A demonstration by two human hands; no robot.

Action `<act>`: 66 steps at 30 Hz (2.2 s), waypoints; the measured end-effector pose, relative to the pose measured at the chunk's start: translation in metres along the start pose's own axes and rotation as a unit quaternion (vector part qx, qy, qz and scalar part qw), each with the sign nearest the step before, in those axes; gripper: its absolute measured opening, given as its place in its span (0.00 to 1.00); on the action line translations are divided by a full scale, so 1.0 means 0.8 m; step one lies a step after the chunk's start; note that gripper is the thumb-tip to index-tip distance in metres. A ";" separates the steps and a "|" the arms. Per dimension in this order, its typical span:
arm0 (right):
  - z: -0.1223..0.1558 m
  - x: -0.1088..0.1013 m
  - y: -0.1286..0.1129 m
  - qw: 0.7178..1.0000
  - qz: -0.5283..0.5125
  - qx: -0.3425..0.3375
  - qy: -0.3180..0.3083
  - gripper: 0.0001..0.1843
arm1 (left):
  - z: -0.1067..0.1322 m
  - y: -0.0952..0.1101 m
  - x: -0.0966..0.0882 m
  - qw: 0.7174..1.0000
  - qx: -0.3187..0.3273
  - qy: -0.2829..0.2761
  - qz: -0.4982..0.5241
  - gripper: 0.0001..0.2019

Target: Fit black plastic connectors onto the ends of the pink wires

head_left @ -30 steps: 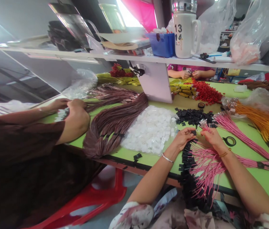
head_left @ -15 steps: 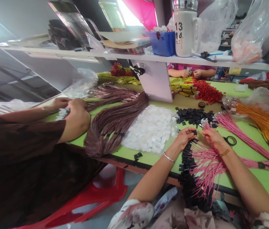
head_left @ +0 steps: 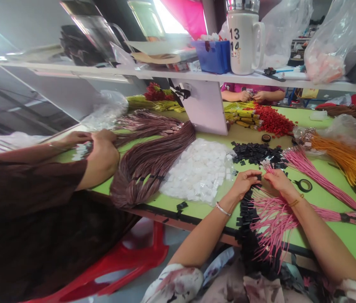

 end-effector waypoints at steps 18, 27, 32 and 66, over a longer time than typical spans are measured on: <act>-0.002 -0.012 0.003 0.999 -0.013 -0.030 0.015 0.17 | -0.027 0.045 -0.041 0.899 0.133 0.109 -0.403 0.09; 0.005 -0.007 -0.005 0.988 -0.147 0.024 -0.040 0.18 | -0.058 0.036 -0.042 0.748 0.101 0.136 -0.642 0.11; 0.005 -0.008 -0.003 0.990 -0.134 0.033 -0.021 0.19 | -0.046 0.037 -0.037 0.743 0.114 0.107 -0.651 0.10; 0.006 -0.009 -0.018 0.989 0.123 -0.071 0.046 0.10 | -0.015 0.011 -0.002 0.998 -0.037 -0.036 -0.020 0.09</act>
Point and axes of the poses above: each hand's wrist, its own z-axis away from the middle knuckle, its own x-axis out of the palm, y = z × x, the point moved 6 cm from there along -z, towards the middle knuckle, and after that the axes turned 2 degrees about z, right-handed, at the moved point
